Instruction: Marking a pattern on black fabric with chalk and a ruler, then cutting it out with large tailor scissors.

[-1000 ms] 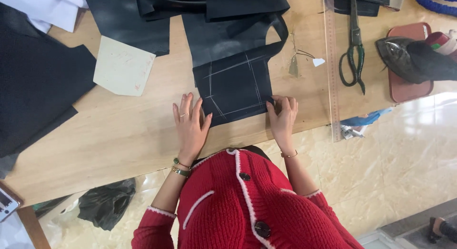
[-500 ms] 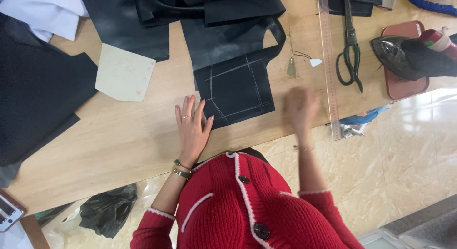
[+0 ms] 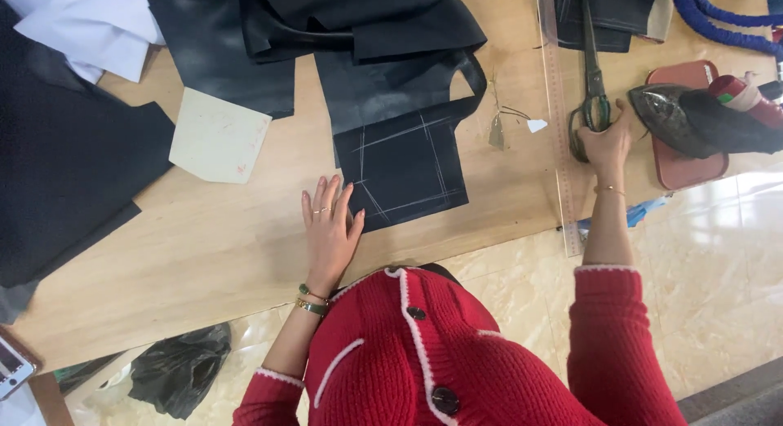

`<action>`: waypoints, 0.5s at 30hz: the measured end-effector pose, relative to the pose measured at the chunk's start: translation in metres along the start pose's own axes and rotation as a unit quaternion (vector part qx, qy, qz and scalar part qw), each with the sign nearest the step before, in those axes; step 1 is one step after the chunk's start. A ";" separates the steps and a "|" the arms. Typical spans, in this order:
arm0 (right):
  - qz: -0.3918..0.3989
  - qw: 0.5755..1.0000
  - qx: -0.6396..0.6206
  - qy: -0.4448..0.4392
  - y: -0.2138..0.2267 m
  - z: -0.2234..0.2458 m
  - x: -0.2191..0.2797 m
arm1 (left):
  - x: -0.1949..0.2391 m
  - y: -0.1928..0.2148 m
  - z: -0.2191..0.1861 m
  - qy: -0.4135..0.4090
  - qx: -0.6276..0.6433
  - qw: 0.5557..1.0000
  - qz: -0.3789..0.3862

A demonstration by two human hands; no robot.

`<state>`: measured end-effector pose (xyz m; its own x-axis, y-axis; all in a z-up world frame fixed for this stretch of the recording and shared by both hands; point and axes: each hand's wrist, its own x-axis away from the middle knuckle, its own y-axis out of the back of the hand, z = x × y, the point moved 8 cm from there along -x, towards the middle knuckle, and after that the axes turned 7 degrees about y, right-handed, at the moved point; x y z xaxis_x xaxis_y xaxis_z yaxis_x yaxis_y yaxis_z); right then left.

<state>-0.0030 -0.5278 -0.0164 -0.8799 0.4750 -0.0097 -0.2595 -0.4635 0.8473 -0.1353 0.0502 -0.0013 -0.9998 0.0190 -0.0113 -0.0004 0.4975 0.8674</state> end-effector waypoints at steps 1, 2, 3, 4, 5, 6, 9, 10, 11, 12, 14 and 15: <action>-0.002 1.000 -0.001 0.000 0.002 0.002 0.006 | 0.000 0.001 0.000 -0.002 0.000 1.000 0.000; -0.017 1.000 0.005 0.024 0.006 0.008 0.012 | 0.000 0.001 -0.001 -0.002 0.001 1.000 0.002; -0.032 0.998 0.010 0.049 0.010 0.015 0.018 | 0.001 0.002 -0.001 -0.002 0.002 1.000 0.005; -0.032 0.998 0.010 0.048 0.011 0.001 0.026 | 0.002 0.002 -0.002 -0.002 0.002 1.000 0.005; -0.038 0.994 -0.086 0.059 0.011 -0.011 0.035 | 0.001 0.001 -0.001 0.000 -0.006 1.000 0.011; -0.043 0.980 -0.181 0.070 0.011 -0.023 0.043 | 0.000 -0.001 -0.001 0.002 -0.013 1.000 0.018; -0.015 0.955 -0.297 -0.010 0.011 -0.033 0.117 | -0.001 0.004 -0.004 0.003 -0.023 1.000 0.021; -0.019 0.955 -0.297 -0.010 0.014 -0.031 0.134 | -0.002 0.004 -0.005 0.000 -0.022 1.000 0.020; 0.068 0.947 -0.315 -0.012 0.004 -0.026 0.156 | -0.002 0.003 -0.005 0.005 -0.017 1.000 0.024; 0.154 0.931 -0.331 -0.013 -0.005 -0.021 0.180 | -0.001 0.002 -0.004 0.011 -0.012 1.000 0.027; 0.199 0.922 -0.332 0.010 -0.015 0.001 0.228 | -0.001 -0.001 -0.004 0.004 -0.016 0.999 0.033; 0.250 0.909 -0.333 0.037 -0.024 0.018 0.253 | -0.001 -0.002 -0.003 0.004 -0.021 0.999 0.035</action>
<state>-0.2125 -0.3832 -0.0301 -0.9722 0.0406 0.2308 0.0184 -0.9687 0.2477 -0.1340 0.0471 -0.0015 -0.9976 0.0454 0.0532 0.0681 0.4585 0.8861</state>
